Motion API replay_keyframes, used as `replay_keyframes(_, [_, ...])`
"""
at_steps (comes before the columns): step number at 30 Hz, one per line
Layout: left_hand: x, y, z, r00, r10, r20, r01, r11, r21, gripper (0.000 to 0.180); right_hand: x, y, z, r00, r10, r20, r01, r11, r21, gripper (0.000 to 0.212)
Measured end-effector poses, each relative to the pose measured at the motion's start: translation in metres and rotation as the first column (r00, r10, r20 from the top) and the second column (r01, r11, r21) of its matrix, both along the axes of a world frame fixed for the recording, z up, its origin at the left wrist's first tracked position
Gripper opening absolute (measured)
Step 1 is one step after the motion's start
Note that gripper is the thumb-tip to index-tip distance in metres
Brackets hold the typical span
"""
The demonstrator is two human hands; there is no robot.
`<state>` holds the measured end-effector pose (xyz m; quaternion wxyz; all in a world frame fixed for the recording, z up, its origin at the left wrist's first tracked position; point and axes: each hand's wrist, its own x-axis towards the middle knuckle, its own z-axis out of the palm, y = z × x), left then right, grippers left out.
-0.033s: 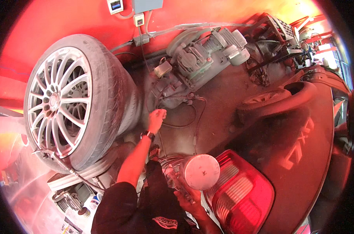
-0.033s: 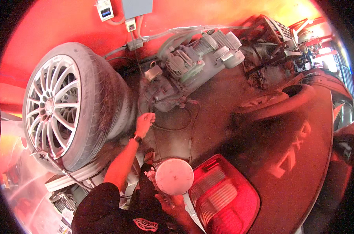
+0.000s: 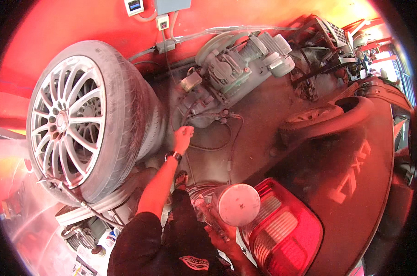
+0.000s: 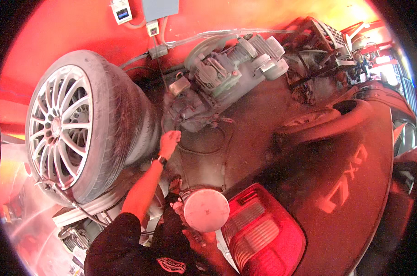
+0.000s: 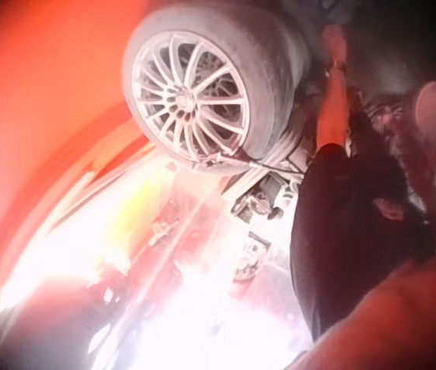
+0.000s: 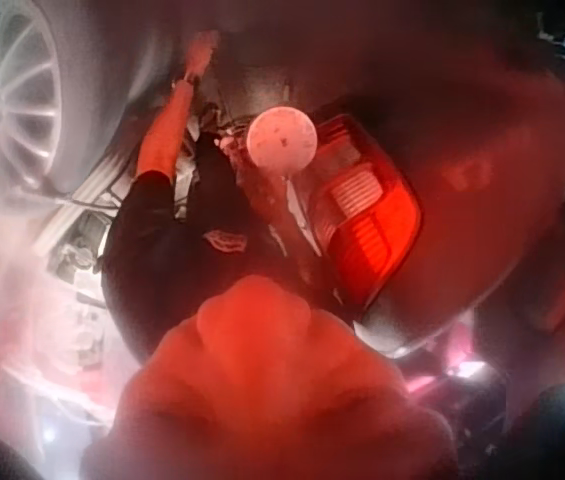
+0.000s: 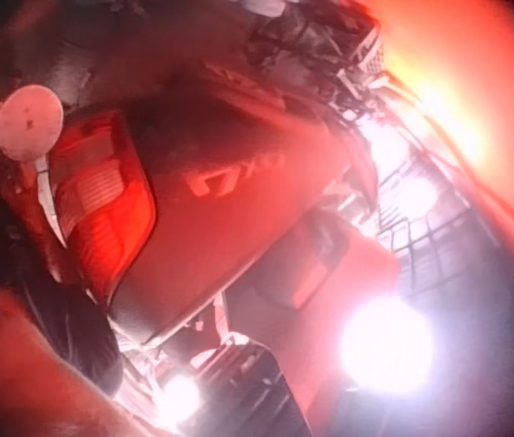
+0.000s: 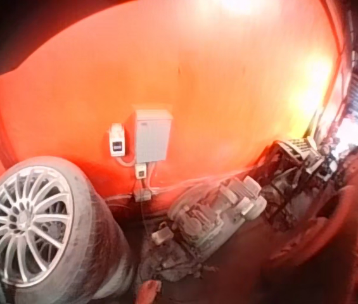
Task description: The person sits on the floor and cleans hands and a paint sprayer using a cloth and solvent from a yellow tin. The person then stands, walks through the garage, and connects the sprayer to an air compressor.
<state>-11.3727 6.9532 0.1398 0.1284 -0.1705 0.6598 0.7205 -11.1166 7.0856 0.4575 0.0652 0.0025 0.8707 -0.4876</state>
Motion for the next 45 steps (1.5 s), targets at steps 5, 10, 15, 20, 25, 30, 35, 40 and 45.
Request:
replay_keyframes(5, [-0.079, 0.022, -0.047, 0.975, -0.078, -0.210, -0.067, 0.791, -0.608, 0.039, -0.016, 0.010, -0.001, 0.965, 0.130, 0.227, -0.133, 0.991, -0.004, 0.063])
replay_keyframes(10, [-0.140, 0.030, -0.088, 0.962, 0.003, -0.271, -0.182, 0.748, -0.639, 0.050, -0.031, 0.014, 0.005, 0.962, 0.073, 0.263, -0.053, 0.995, -0.083, 0.063])
replay_keyframes(15, [-0.149, 0.043, -0.088, 0.977, 0.010, -0.215, -0.159, 0.707, -0.689, 0.051, -0.029, 0.018, 0.002, 0.929, -0.065, 0.364, 0.147, 0.968, -0.203, 0.063])
replay_keyframes(20, [-0.133, 0.063, -0.111, 0.977, -0.084, -0.195, -0.093, 0.655, -0.750, 0.039, -0.028, 0.023, 0.002, 0.912, -0.085, 0.401, 0.197, 0.949, -0.247, 0.062])
replay_keyframes(25, [-0.142, 0.075, -0.106, 0.993, -0.047, -0.105, -0.034, 0.753, -0.657, 0.038, -0.025, 0.020, 0.001, 0.898, -0.124, 0.423, 0.252, 0.931, -0.264, 0.062])
replay_keyframes(30, [-0.139, 0.075, -0.092, 0.971, -0.066, -0.229, -0.089, 0.790, -0.606, 0.044, -0.023, 0.019, -0.004, 0.883, -0.153, 0.443, 0.300, 0.911, -0.283, 0.062])
replay_keyframes(35, [-0.150, 0.057, -0.080, 0.943, -0.197, -0.269, -0.026, 0.761, -0.648, 0.055, -0.033, 0.024, -0.009, 0.872, -0.133, 0.471, 0.303, 0.902, -0.308, 0.062])
replay_keyframes(40, [-0.143, 0.052, -0.075, 0.949, -0.249, -0.192, 0.066, 0.753, -0.655, 0.067, -0.034, 0.026, -0.014, 0.868, -0.124, 0.481, 0.310, 0.892, -0.330, 0.062])
replay_keyframes(45, [-0.147, 0.074, -0.053, 0.988, -0.152, 0.037, 0.135, 0.713, -0.688, 0.072, -0.031, 0.026, -0.013, 0.863, -0.135, 0.486, 0.333, 0.876, -0.348, 0.062])
